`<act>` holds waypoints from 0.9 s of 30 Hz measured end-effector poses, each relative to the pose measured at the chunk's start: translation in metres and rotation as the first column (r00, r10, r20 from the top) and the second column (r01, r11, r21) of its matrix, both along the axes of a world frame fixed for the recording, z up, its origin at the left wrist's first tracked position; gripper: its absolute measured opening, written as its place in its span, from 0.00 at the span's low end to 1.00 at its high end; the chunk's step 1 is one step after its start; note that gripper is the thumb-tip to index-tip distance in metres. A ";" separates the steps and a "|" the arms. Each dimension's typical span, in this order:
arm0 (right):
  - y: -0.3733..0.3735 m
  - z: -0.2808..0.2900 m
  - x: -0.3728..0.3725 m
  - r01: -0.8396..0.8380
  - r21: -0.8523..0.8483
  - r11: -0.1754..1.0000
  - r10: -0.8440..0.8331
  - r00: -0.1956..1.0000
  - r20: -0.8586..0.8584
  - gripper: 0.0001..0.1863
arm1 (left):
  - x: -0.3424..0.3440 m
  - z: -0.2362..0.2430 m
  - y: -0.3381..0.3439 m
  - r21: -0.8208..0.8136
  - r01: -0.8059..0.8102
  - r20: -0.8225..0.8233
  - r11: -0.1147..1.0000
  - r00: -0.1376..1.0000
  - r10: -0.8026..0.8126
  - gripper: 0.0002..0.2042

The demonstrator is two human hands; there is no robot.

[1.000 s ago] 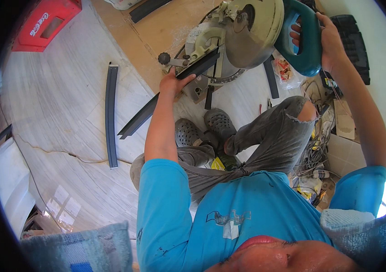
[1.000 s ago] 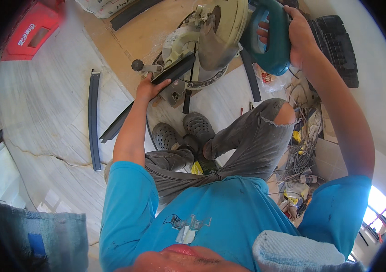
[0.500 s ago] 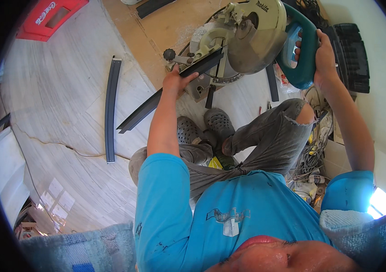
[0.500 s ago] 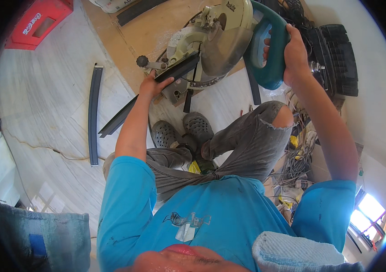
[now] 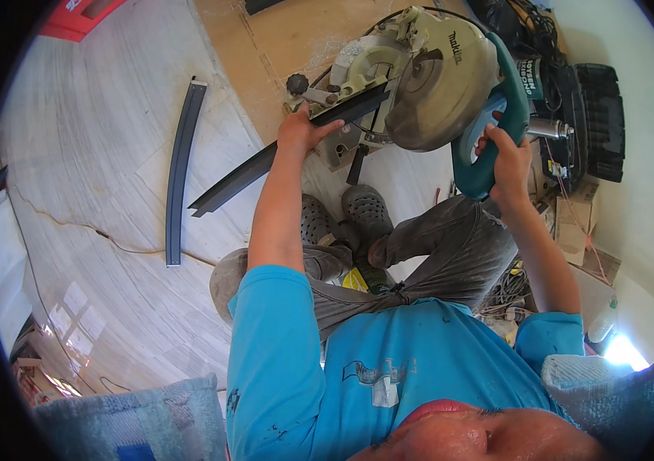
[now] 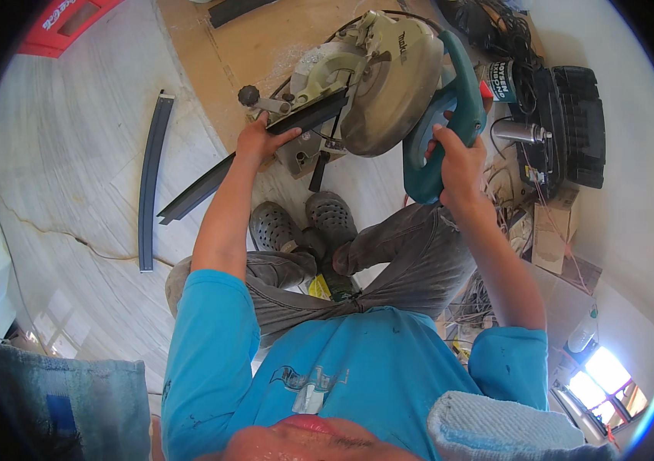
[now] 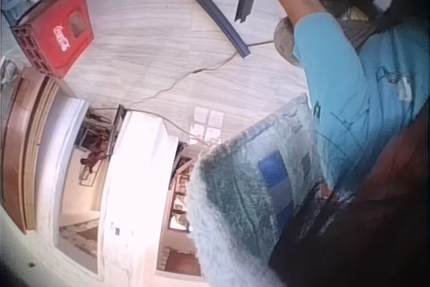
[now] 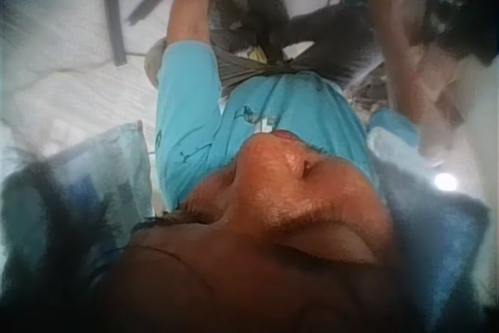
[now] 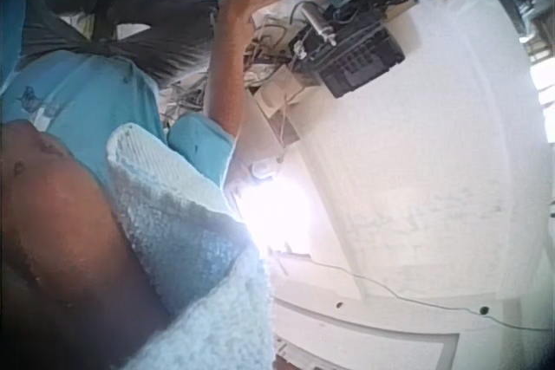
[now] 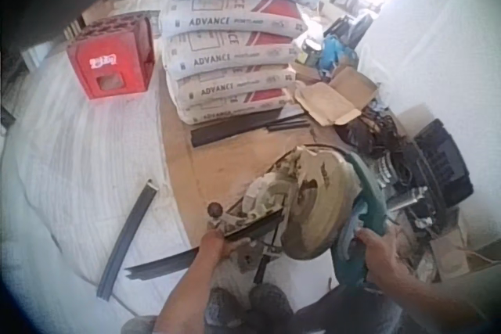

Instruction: Measure and cut a black metal profile using a miter saw.

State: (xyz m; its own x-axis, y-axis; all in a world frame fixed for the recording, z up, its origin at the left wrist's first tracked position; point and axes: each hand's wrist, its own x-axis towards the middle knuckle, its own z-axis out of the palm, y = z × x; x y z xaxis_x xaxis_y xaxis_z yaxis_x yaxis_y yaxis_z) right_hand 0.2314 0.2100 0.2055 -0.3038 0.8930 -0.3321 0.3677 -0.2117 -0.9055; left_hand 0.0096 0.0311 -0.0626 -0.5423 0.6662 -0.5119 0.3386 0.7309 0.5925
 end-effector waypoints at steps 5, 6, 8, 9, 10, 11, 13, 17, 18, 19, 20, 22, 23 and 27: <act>-0.006 -0.020 0.010 -0.011 0.013 1.000 0.011 0.999 -0.053 0.20 | -0.003 -0.001 0.000 -0.019 0.009 0.007 1.000 1.000 -0.009 0.51; -0.008 -0.022 0.011 -0.012 0.019 1.000 0.013 0.998 -0.068 0.20 | -0.003 0.000 0.000 -0.021 0.005 0.012 1.000 1.000 -0.005 0.51; -0.011 -0.027 0.012 -0.015 0.026 1.000 0.017 0.997 -0.081 0.19 | -0.003 0.001 0.000 -0.009 0.008 0.042 1.000 0.999 -0.007 0.52; -0.012 -0.030 0.012 -0.006 0.031 0.999 0.008 0.996 -0.091 0.19 | -0.003 0.002 0.000 -0.010 0.006 0.045 1.000 0.999 -0.005 0.52; -0.014 -0.032 0.013 0.006 0.036 0.999 -0.002 0.995 -0.102 0.19 | -0.003 0.003 -0.001 -0.002 0.001 0.049 1.000 0.999 -0.001 0.53; -0.015 -0.035 0.014 0.006 0.035 0.999 -0.002 0.995 -0.100 0.19 | -0.002 0.005 -0.001 0.006 -0.003 0.052 1.000 0.999 0.002 0.53; -0.016 -0.039 0.016 0.006 0.033 0.999 -0.002 0.993 -0.115 0.19 | -0.003 0.005 0.000 -0.009 0.006 0.037 1.000 0.999 -0.006 0.53; -0.020 -0.042 0.015 0.002 0.054 0.999 0.005 0.993 -0.122 0.19 | -0.002 0.006 -0.001 0.009 0.014 -0.008 1.000 1.000 -0.014 0.53; -0.021 -0.042 0.015 0.002 0.057 0.998 0.005 0.993 -0.120 0.18 | -0.002 0.007 -0.002 0.008 0.014 -0.008 1.000 1.000 -0.014 0.53; -0.022 -0.043 0.015 0.003 0.060 0.998 0.004 0.993 -0.115 0.18 | -0.002 0.007 -0.002 0.012 0.018 0.001 1.000 1.000 -0.018 0.52; -0.022 -0.044 0.016 0.003 0.058 0.998 0.003 0.994 -0.113 0.18 | -0.001 0.007 -0.001 0.016 0.022 0.010 1.000 1.000 -0.023 0.52; -0.022 -0.045 0.017 0.002 0.067 0.998 0.006 0.993 -0.118 0.18 | 0.001 0.004 -0.001 0.019 0.014 -0.008 1.000 1.000 -0.014 0.51; -0.023 -0.046 0.017 0.001 0.065 0.998 0.007 0.993 -0.119 0.18 | 0.001 0.003 -0.001 0.024 0.005 -0.027 1.000 1.000 -0.004 0.50; -0.025 -0.048 0.018 -0.009 0.074 0.997 0.016 0.994 -0.104 0.18 | 0.001 -0.002 -0.002 0.008 0.006 -0.049 1.000 0.999 -0.005 0.50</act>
